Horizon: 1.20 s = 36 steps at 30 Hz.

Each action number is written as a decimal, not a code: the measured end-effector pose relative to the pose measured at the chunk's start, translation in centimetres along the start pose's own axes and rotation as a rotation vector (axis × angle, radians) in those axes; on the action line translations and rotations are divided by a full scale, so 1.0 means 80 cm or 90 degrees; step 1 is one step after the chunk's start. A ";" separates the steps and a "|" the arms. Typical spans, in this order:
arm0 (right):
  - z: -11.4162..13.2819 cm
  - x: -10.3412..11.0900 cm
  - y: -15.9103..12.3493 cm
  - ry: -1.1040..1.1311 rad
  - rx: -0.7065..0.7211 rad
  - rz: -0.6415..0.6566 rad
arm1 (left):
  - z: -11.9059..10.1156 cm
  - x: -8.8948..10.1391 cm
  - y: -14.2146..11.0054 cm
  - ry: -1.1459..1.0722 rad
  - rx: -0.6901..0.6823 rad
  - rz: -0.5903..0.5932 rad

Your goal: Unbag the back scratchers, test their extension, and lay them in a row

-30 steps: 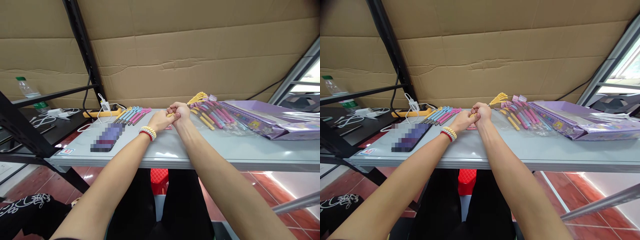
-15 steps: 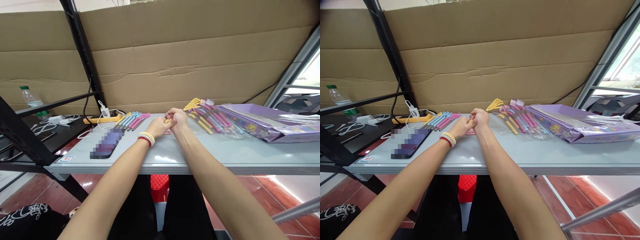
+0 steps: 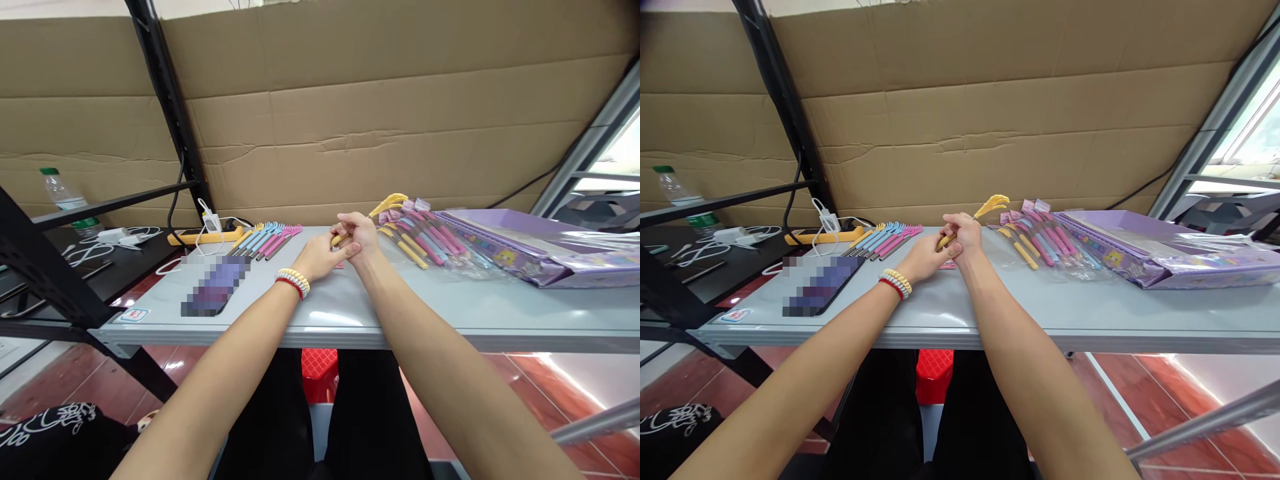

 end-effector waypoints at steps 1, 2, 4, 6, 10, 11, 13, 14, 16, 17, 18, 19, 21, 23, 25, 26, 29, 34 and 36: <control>0.001 0.003 0.002 -0.005 0.011 -0.008 | -0.001 0.001 0.000 -0.003 -0.003 -0.013; 0.003 0.005 0.003 -0.011 0.022 -0.016 | -0.002 0.001 0.000 -0.007 -0.003 -0.022; 0.005 0.007 0.005 -0.020 0.036 -0.022 | -0.003 0.000 0.001 -0.024 -0.004 -0.019; 0.007 0.006 0.004 -0.029 0.035 -0.017 | -0.002 -0.003 0.002 -0.044 0.003 -0.006; -0.001 0.007 0.002 -0.039 -0.023 -0.060 | 0.005 -0.006 0.002 -0.062 0.033 0.014; -0.003 0.008 0.001 -0.035 -0.045 -0.082 | 0.006 -0.007 0.003 -0.057 0.039 0.020; -0.007 0.010 0.000 -0.023 -0.077 -0.116 | 0.008 -0.009 0.004 -0.035 0.051 0.032; -0.008 0.010 -0.001 -0.017 -0.086 -0.126 | 0.008 -0.010 0.006 -0.019 0.058 0.038; -0.007 0.010 -0.002 -0.007 -0.092 -0.140 | 0.008 -0.012 0.008 0.011 0.069 0.046; -0.006 0.011 -0.002 -0.001 -0.088 -0.149 | 0.007 -0.013 0.009 0.022 0.073 0.048; -0.004 0.011 -0.003 0.005 -0.085 -0.159 | 0.006 -0.013 0.011 0.031 0.076 0.049; -0.003 0.012 -0.003 0.011 -0.085 -0.170 | 0.005 -0.013 0.012 0.037 0.080 0.047; -0.001 0.013 -0.004 0.021 -0.077 -0.185 | 0.005 -0.012 0.013 0.044 0.089 0.041; 0.002 0.012 -0.005 0.024 -0.061 -0.191 | 0.006 -0.011 0.013 0.046 0.096 0.042; 0.005 0.012 -0.004 0.023 -0.037 -0.189 | 0.006 -0.011 0.013 0.045 0.092 0.046; 0.006 0.012 -0.004 0.019 -0.028 -0.184 | 0.006 -0.010 0.012 0.043 0.087 0.044; 0.004 0.010 -0.002 -0.001 -0.036 -0.136 | 0.006 -0.006 0.009 0.055 0.082 0.017; -0.002 0.002 0.000 0.008 -0.077 -0.026 | 0.007 0.003 0.002 0.103 0.101 -0.038; -0.001 0.002 -0.001 0.024 -0.079 -0.023 | 0.009 0.004 0.001 0.113 0.112 -0.040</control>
Point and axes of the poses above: each hand's wrist, its own y-axis towards the middle knuckle, its own x-axis out of the back of the hand, z = x × y, the point moved 7 cm from there along y, towards the middle knuckle, and after that the axes turned 4 degrees about -y, right-handed, at the moved point
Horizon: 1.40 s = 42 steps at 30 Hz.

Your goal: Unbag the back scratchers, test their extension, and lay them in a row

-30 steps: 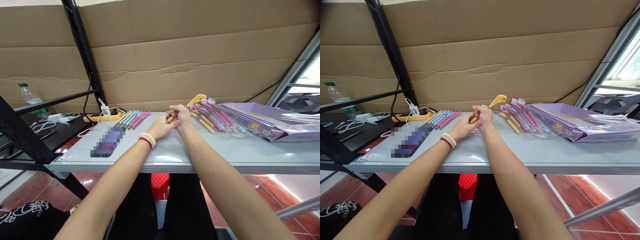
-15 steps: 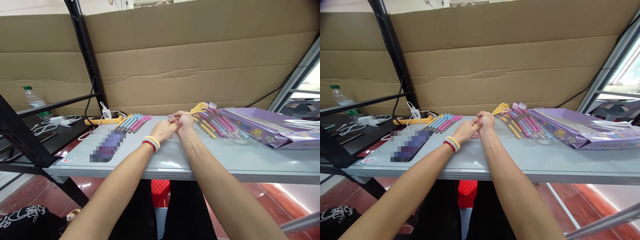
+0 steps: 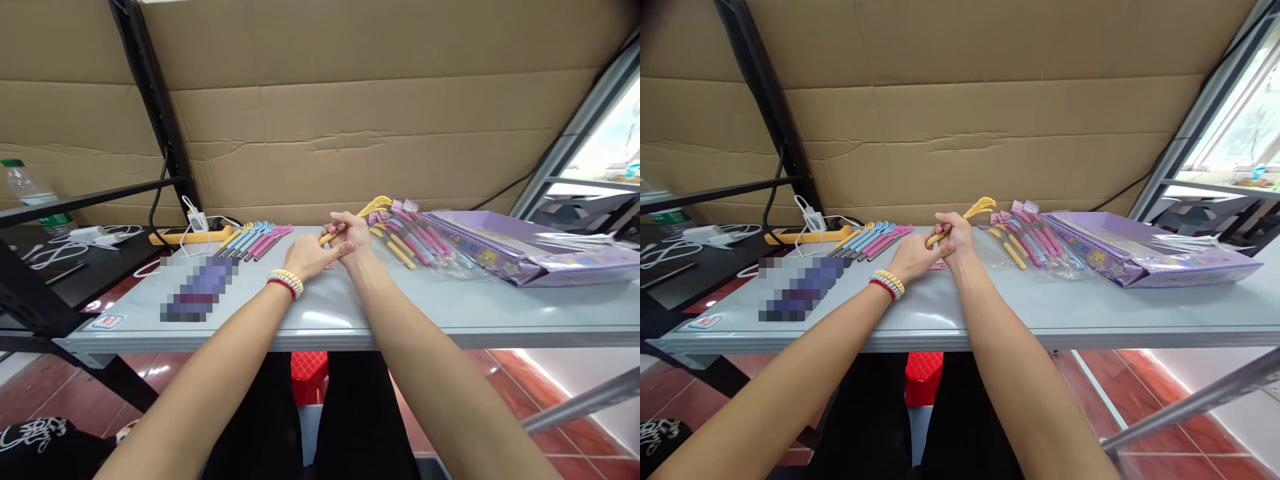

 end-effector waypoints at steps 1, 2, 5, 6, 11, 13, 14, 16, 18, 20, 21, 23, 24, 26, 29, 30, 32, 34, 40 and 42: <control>0.001 0.000 0.000 0.004 0.001 -0.001 | 0.002 0.000 0.000 0.008 0.008 0.000; 0.001 0.000 0.000 0.006 0.001 -0.003 | 0.004 0.000 0.001 0.017 0.016 -0.001; 0.000 0.003 0.003 0.005 0.002 -0.021 | 0.007 0.000 0.002 0.043 0.011 -0.012; 0.000 0.006 0.005 0.000 0.009 -0.036 | 0.007 0.000 0.003 0.050 0.006 -0.013; 0.004 0.019 0.010 -0.076 0.081 -0.113 | 0.011 0.003 0.002 0.082 0.022 -0.017; 0.006 0.021 0.011 -0.106 0.090 -0.119 | 0.011 0.006 0.002 0.094 0.024 -0.029; 0.006 0.021 0.011 -0.116 0.088 -0.113 | 0.012 0.007 0.002 0.099 0.026 -0.035; 0.005 0.021 0.011 -0.127 0.076 -0.089 | 0.015 0.011 0.002 0.106 0.034 -0.049; 0.002 0.021 0.011 -0.137 0.060 -0.056 | 0.019 0.016 0.002 0.111 0.045 -0.064; 0.000 0.020 0.012 -0.148 0.052 -0.026 | 0.023 0.019 0.002 0.112 0.053 -0.074; 0.000 0.020 0.012 -0.151 0.054 -0.015 | 0.025 0.020 0.002 0.114 0.056 -0.075; 0.000 0.020 0.013 -0.153 0.064 -0.011 | 0.025 0.021 0.002 0.117 0.057 -0.076; 0.001 0.021 0.013 -0.153 0.071 -0.016 | 0.025 0.021 0.003 0.118 0.056 -0.074; 0.003 0.023 0.014 -0.157 0.086 -0.037 | 0.024 0.020 0.004 0.119 0.053 -0.067; 0.015 0.032 0.017 -0.139 0.111 -0.078 | 0.028 0.022 0.005 0.129 0.061 -0.055; 0.022 0.037 0.019 -0.124 0.120 -0.095 | 0.031 0.024 0.005 0.139 0.069 -0.052; 0.038 0.052 0.021 -0.085 0.140 -0.137 | 0.038 0.030 0.004 0.162 0.089 -0.050; 0.056 0.068 0.022 -0.051 0.158 -0.175 | 0.042 0.034 0.002 0.187 0.095 -0.047; 0.088 0.087 0.016 0.002 0.216 -0.217 | 0.033 0.035 0.003 0.216 0.074 -0.061; 0.085 0.080 0.014 0.019 0.221 -0.196 | 0.032 0.032 0.003 0.201 0.070 -0.049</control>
Point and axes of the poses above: each hand's wrist, its own y-axis towards the middle knuckle, its own x-axis out of the back of the hand, z = x × y, the point moved 7 cm from there along y, towards the middle knuckle, and after that the axes turned 4 degrees about -y, right-handed, at the moved point
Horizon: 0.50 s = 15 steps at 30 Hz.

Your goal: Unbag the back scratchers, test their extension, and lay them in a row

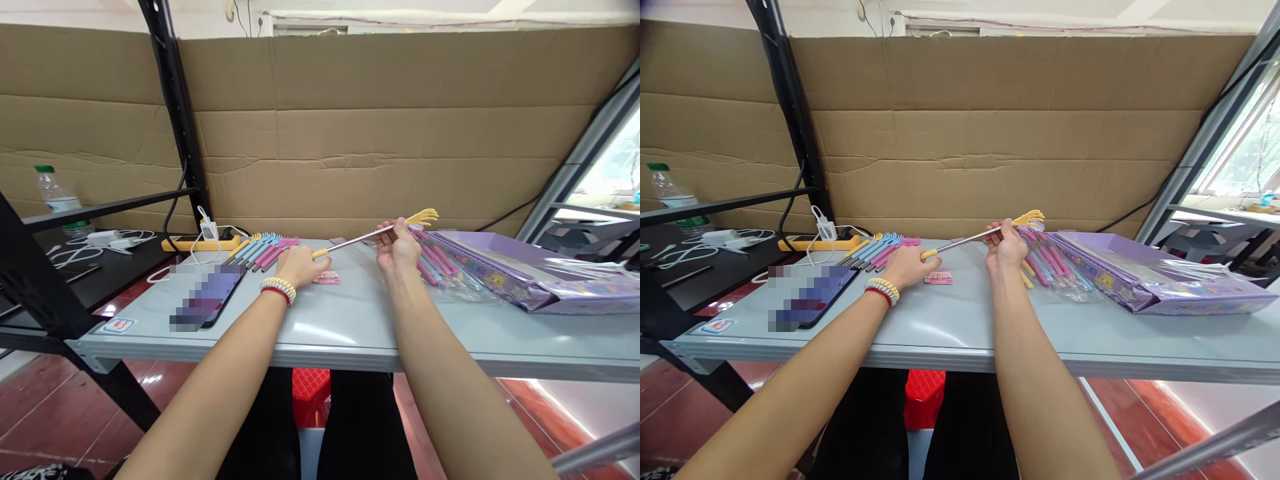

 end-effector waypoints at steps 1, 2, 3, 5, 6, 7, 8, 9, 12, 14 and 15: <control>-0.005 -0.006 -0.004 0.002 -0.015 0.024 | -0.001 -0.002 -0.001 -0.011 -0.008 0.010; -0.012 -0.013 -0.009 -0.004 -0.040 0.055 | -0.001 -0.004 -0.002 -0.024 -0.015 0.021; -0.021 -0.021 -0.015 -0.020 -0.072 0.093 | -0.001 -0.006 -0.002 -0.038 -0.023 0.031; -0.043 -0.038 -0.030 -0.066 -0.146 0.178 | -0.002 -0.011 -0.003 -0.068 -0.045 0.047; -0.053 -0.044 -0.038 -0.086 -0.179 0.214 | -0.003 -0.014 -0.003 -0.083 -0.056 0.052; -0.061 -0.049 -0.045 -0.098 -0.205 0.239 | -0.005 -0.017 -0.002 -0.095 -0.066 0.054; -0.068 -0.053 -0.051 -0.103 -0.225 0.253 | -0.006 -0.020 -0.002 -0.106 -0.075 0.054; -0.073 -0.055 -0.054 -0.099 -0.237 0.259 | -0.007 -0.022 0.000 -0.113 -0.082 0.052; -0.077 -0.058 -0.057 -0.052 -0.229 0.251 | -0.011 -0.025 0.003 -0.119 -0.105 0.037; -0.074 -0.059 -0.056 -0.028 -0.207 0.248 | -0.015 -0.024 0.004 -0.126 -0.121 0.028; -0.072 -0.060 -0.056 -0.023 -0.195 0.244 | -0.018 -0.024 0.004 -0.133 -0.126 0.025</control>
Point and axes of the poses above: each hand's wrist, its own y-axis towards the middle knuckle, its own x-axis out of the back of the hand, z = x × y, the point moved 7 cm from there along y, towards the middle knuckle, and after that the axes turned 4 degrees about -y, right-handed, at the moved point
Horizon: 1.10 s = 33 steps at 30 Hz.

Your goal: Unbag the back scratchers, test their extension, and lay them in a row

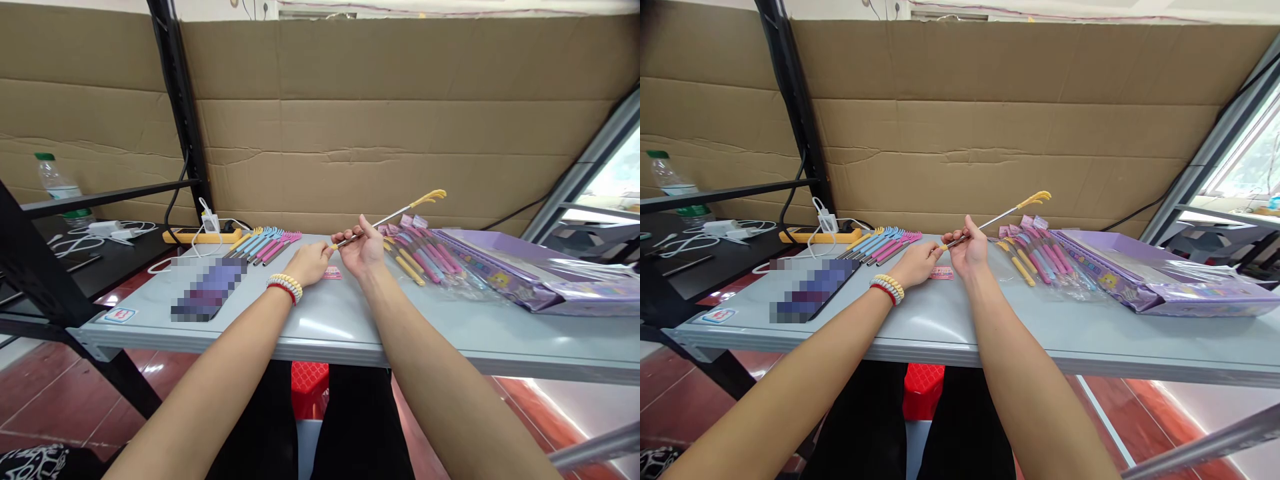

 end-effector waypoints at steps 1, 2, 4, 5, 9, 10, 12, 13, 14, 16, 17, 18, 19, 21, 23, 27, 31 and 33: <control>0.002 0.000 0.000 0.001 0.009 -0.005 | -0.003 0.000 0.000 -0.010 -0.004 -0.003; 0.003 0.000 -0.001 0.001 0.015 -0.011 | -0.006 0.000 0.000 -0.025 -0.008 -0.006; 0.005 0.000 -0.003 0.002 0.017 -0.021 | -0.014 -0.001 -0.001 -0.083 -0.014 -0.003; 0.005 0.000 -0.004 -0.001 0.013 -0.022 | -0.016 -0.003 -0.002 -0.125 -0.015 0.012; 0.005 -0.001 -0.004 -0.025 -0.003 -0.009 | -0.026 -0.024 -0.008 -0.331 -0.015 0.168; 0.005 -0.001 -0.004 -0.025 -0.003 -0.005 | -0.028 -0.026 -0.010 -0.348 -0.028 0.195; 0.006 -0.001 -0.003 -0.018 0.003 -0.004 | -0.031 -0.025 -0.011 -0.313 -0.062 0.201; 0.007 0.000 -0.002 -0.013 0.007 -0.008 | -0.031 -0.023 -0.011 -0.276 -0.075 0.188; 0.007 0.001 -0.002 -0.006 0.012 -0.017 | -0.033 -0.020 -0.011 -0.238 -0.085 0.172; 0.009 0.003 -0.002 0.007 0.021 -0.044 | -0.036 -0.016 -0.011 -0.174 -0.096 0.135; 0.010 0.004 -0.002 0.011 0.025 -0.060 | -0.038 -0.015 -0.011 -0.143 -0.099 0.119; 0.011 0.005 -0.002 0.012 0.029 -0.076 | -0.041 -0.014 -0.011 -0.111 -0.101 0.104; 0.012 0.006 -0.003 0.012 0.034 -0.093 | -0.042 -0.013 -0.011 -0.078 -0.099 0.093; 0.016 0.007 -0.006 0.010 0.043 -0.121 | -0.043 -0.014 -0.010 -0.021 -0.089 0.078; 0.019 0.007 -0.008 0.019 0.053 -0.145 | -0.040 -0.016 -0.007 0.019 -0.072 0.077; 0.025 0.007 -0.012 0.051 0.091 -0.180 | -0.035 -0.021 0.000 0.075 -0.069 0.094; 0.028 0.009 -0.009 0.061 0.103 -0.148 | -0.033 -0.016 -0.001 0.074 -0.069 0.068; 0.028 0.007 -0.005 0.060 0.101 -0.098 | -0.033 -0.012 -0.005 0.038 -0.072 0.055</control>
Point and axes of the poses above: each hand's wrist, its own y-axis towards the middle knuckle, its own x-axis out of the back of the hand, z = x × y, the point moved 7 cm from there along y, towards the middle knuckle, and after that the axes turned 4 degrees about -y, right-handed, at the moved point
